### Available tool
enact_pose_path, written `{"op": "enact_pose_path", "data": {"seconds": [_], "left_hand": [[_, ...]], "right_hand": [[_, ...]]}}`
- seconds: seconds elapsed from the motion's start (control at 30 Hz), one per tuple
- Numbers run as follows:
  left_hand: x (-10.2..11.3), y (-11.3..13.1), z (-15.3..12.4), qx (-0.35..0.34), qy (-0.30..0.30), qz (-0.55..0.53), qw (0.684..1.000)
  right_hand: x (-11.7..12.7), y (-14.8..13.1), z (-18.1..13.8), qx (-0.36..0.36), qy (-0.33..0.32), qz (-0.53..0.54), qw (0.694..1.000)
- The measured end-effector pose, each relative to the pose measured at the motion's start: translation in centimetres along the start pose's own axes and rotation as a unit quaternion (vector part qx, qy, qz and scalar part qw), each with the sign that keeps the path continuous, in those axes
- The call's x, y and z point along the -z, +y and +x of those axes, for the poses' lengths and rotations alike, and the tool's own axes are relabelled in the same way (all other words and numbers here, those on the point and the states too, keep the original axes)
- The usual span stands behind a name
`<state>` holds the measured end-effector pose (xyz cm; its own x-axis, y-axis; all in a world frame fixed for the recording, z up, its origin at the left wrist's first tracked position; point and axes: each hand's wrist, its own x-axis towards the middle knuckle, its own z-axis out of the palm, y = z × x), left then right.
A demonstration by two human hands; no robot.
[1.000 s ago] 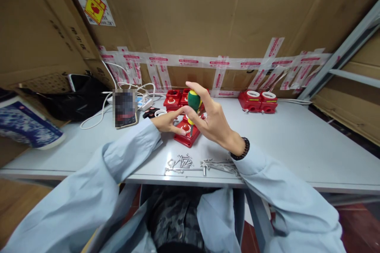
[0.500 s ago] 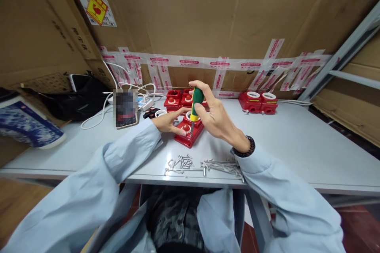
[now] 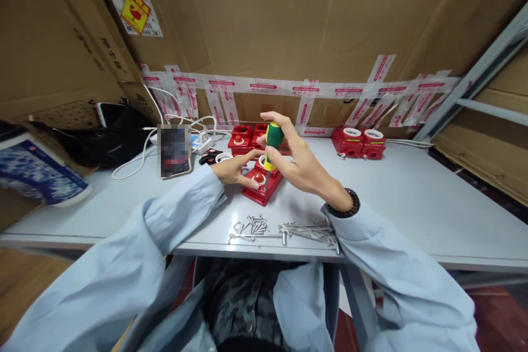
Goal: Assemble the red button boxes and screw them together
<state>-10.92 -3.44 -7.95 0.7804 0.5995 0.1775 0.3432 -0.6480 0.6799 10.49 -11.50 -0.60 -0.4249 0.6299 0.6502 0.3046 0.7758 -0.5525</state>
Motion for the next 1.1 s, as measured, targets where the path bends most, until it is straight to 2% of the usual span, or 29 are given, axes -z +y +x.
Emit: {"op": "enact_pose_path", "data": {"seconds": [0.07,0.2,0.27,0.37,0.43,0.47,0.57,0.63,0.7,0.8,0.87,1.1], "left_hand": [[0.0,0.0,0.0,-0.002,0.001,0.001,1.0],[0.0,0.1,-0.1,0.006,0.006,0.017,1.0],[0.0,0.1,-0.1,0.004,0.007,0.012,1.0],[0.0,0.2,-0.1,-0.002,0.007,-0.001,1.0],[0.0,0.2,0.0,0.001,0.003,-0.002,1.0],[0.0,0.1,0.0,0.001,0.003,-0.001,1.0],[0.0,0.0,0.0,0.0,0.001,0.003,1.0],[0.0,0.0,0.0,0.0,0.003,0.009,1.0],[0.0,0.0,-0.1,0.001,0.006,0.01,1.0],[0.0,0.0,-0.1,0.004,0.007,0.007,1.0],[0.0,0.1,-0.1,0.002,0.006,0.007,1.0],[0.1,0.3,-0.2,0.01,0.003,0.019,1.0]], "right_hand": [[0.1,0.0,0.1,-0.006,-0.003,0.004,1.0],[-0.5,-0.1,-0.1,0.017,0.111,-0.115,0.987],[-0.5,-0.4,-0.2,0.018,0.086,-0.116,0.989],[0.2,-0.7,-0.2,-0.001,-0.009,-0.037,0.999],[0.5,-0.7,-0.2,-0.009,-0.031,-0.014,0.999],[0.5,-0.6,-0.1,-0.011,-0.02,-0.026,0.999],[-0.2,-0.2,-0.2,0.008,0.073,-0.111,0.991],[-0.5,-0.2,-0.2,0.025,0.095,-0.159,0.982],[-0.4,-0.6,-0.3,0.024,0.043,-0.162,0.986],[0.5,-1.4,-0.3,0.008,-0.06,-0.11,0.992],[0.9,-1.6,-0.3,0.009,-0.075,-0.102,0.992],[-0.8,0.4,-0.5,0.039,0.081,-0.211,0.973]]}}
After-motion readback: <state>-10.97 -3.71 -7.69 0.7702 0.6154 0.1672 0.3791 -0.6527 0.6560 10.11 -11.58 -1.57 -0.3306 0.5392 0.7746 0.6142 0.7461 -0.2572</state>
